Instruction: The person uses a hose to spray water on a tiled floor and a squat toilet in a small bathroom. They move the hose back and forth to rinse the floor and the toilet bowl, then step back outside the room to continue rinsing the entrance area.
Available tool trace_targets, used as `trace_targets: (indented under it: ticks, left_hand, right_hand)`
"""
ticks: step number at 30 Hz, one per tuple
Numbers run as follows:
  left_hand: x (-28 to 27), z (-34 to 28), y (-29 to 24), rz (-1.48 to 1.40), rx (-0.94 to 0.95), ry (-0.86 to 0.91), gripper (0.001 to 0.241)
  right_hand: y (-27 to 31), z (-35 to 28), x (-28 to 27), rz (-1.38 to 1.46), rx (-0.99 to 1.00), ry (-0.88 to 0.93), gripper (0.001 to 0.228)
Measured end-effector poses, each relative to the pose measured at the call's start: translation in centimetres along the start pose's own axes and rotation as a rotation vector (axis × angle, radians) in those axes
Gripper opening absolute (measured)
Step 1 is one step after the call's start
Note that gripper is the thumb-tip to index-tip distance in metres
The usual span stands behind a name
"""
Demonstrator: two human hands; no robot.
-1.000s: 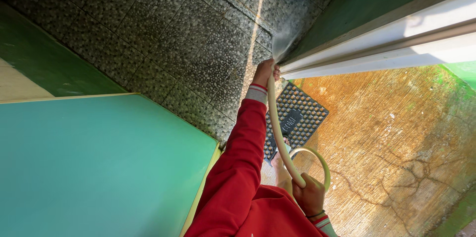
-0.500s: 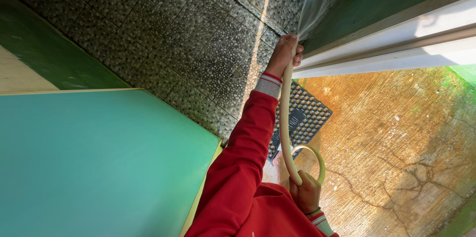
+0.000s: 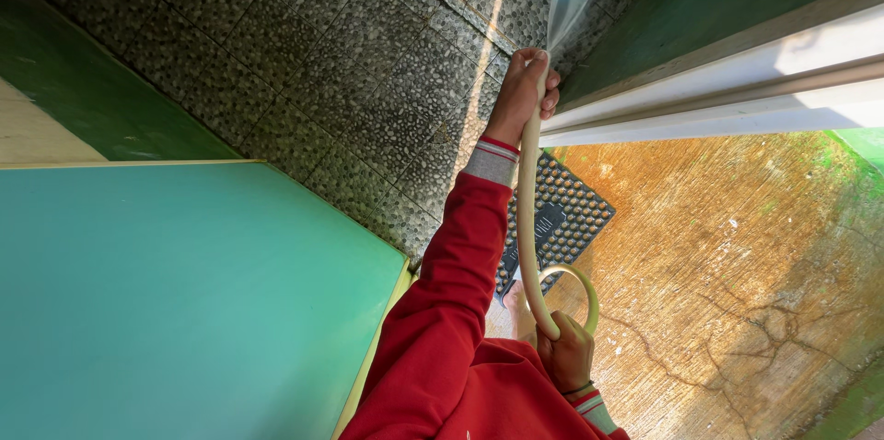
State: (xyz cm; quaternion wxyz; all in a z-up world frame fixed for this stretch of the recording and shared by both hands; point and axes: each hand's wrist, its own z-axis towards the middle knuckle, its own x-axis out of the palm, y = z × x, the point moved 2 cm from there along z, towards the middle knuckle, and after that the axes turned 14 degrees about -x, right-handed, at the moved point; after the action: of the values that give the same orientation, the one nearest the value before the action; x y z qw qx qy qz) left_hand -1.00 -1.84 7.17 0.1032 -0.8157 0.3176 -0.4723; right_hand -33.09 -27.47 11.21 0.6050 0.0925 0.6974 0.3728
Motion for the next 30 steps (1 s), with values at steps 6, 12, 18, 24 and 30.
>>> trace_targets:
  ticks: [6, 12, 18, 24, 30]
  left_hand:
    - [-0.3, -2.4, -1.9, 0.003, 0.058, -0.068, 0.019]
    - [-0.7, -3.4, -2.5, -0.008, 0.130, -0.075, 0.018]
    - [-1.1, -3.8, -2.5, -0.024, 0.126, -0.077, 0.016]
    - [-1.4, -4.2, -2.5, -0.016, 0.149, -0.067, 0.016]
    - [-1.6, -4.8, -2.7, -0.014, 0.163, -0.085, 0.015]
  right_hand:
    - [0.0, 0.3, 0.0, 0.015, -0.002, -0.003, 0.020]
    - [0.1, 0.4, 0.0, 0.006, 0.010, 0.008, 0.018]
    - [0.0, 0.1, 0.1, -0.003, 0.001, 0.011, 0.019]
    - [0.1, -0.1, 0.2, 0.007, -0.007, 0.009, 0.018]
    - [0.3, -0.1, 0.1, -0.002, -0.021, 0.005, 0.018]
